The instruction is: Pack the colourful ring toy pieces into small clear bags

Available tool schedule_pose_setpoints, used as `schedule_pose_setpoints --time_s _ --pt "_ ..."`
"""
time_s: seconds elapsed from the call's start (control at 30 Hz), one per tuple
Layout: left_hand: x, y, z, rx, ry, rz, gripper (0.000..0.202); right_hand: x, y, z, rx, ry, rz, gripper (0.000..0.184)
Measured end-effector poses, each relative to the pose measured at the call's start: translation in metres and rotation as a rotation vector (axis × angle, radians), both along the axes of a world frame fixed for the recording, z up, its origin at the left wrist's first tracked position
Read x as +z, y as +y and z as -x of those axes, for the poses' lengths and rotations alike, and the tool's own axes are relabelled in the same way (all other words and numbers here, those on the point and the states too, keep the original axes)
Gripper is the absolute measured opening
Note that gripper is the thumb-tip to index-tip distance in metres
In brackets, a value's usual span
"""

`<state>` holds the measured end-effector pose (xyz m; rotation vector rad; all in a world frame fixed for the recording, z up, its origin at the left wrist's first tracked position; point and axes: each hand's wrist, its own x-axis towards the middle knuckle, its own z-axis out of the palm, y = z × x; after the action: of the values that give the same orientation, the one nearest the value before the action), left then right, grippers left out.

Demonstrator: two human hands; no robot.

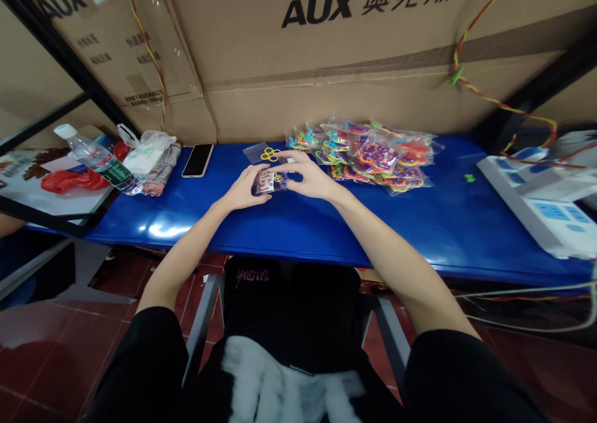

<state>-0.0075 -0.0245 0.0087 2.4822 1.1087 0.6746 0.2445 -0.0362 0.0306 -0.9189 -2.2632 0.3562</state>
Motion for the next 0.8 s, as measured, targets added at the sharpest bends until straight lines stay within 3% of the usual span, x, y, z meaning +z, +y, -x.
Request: schedule_pose_setpoints --time_s 0.17,0.33,0.4,0.67,0.8 --pt "0.002 0.007 0.009 0.016 -0.086 -0.051 0.083 -0.005 0.010 -0.006 -0.241 0.083 0.054 0.053" --pt "0.011 0.007 0.015 0.063 -0.109 -0.097 0.079 -0.029 0.023 0.005 -0.151 -0.216 -0.067 0.049" --pt "0.012 0.007 0.015 0.072 -0.103 -0.098 0.079 -0.034 0.024 0.010 -0.175 -0.298 -0.070 0.049" --pt "0.011 0.003 0.012 0.125 0.121 -0.129 0.086 -0.022 0.012 0.004 -0.462 -0.495 0.006 0.042" --pt "0.012 0.003 0.012 0.213 0.156 -0.142 0.090 -0.021 0.012 0.009 -0.381 -0.450 -0.064 0.045"
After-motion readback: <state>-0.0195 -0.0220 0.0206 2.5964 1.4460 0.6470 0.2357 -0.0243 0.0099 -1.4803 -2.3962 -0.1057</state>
